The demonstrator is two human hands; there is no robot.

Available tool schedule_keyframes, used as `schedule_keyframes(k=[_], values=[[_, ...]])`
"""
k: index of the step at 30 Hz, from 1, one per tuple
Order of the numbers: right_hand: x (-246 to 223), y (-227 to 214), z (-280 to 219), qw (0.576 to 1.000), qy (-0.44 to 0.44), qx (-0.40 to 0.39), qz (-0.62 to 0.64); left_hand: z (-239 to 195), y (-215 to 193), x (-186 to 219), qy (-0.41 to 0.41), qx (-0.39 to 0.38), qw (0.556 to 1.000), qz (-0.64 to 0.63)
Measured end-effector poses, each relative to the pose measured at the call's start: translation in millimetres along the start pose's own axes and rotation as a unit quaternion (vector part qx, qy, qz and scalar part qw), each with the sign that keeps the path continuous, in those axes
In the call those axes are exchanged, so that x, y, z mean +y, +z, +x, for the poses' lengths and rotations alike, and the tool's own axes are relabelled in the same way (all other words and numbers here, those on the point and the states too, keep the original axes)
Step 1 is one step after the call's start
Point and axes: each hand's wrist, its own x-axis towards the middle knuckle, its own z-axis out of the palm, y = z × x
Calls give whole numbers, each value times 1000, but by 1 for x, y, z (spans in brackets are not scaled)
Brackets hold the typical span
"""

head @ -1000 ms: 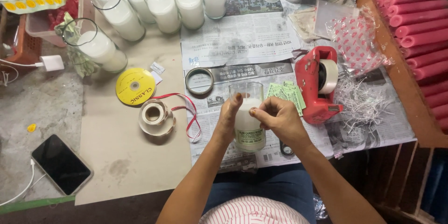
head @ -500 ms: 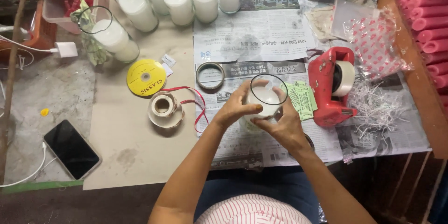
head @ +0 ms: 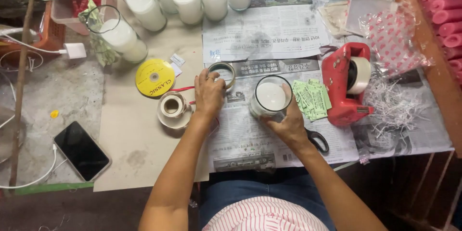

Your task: Wrapping glass candle jars in protective plastic film and applying product labels.

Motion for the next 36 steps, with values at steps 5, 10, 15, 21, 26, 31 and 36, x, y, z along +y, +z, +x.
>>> schedule_keyframes(k=[5,10,15,21,26,31,36], values=[[-3,-26,-42,998,7,37,49,-20,-127,29,-51,-109,936,-331],[-29,-47,-63,995,31,33,87,-54,-162,57,-86,-236,723,-644],[-46,-51,-51,983,-40,-116,134,-79,-162,69,-91,-311,677,-661],[-48,-42,-44,915,117,-304,238,-85,-170,88,-63,-356,664,-654],[-33,-47,-43,878,171,-309,322,-80,-178,90,-37,-337,676,-655],[-19,-48,-46,854,231,-296,361,-77,-181,96,-27,-326,678,-658],[-20,-46,-49,850,282,-279,346,-75,-182,99,-21,-318,707,-631]])
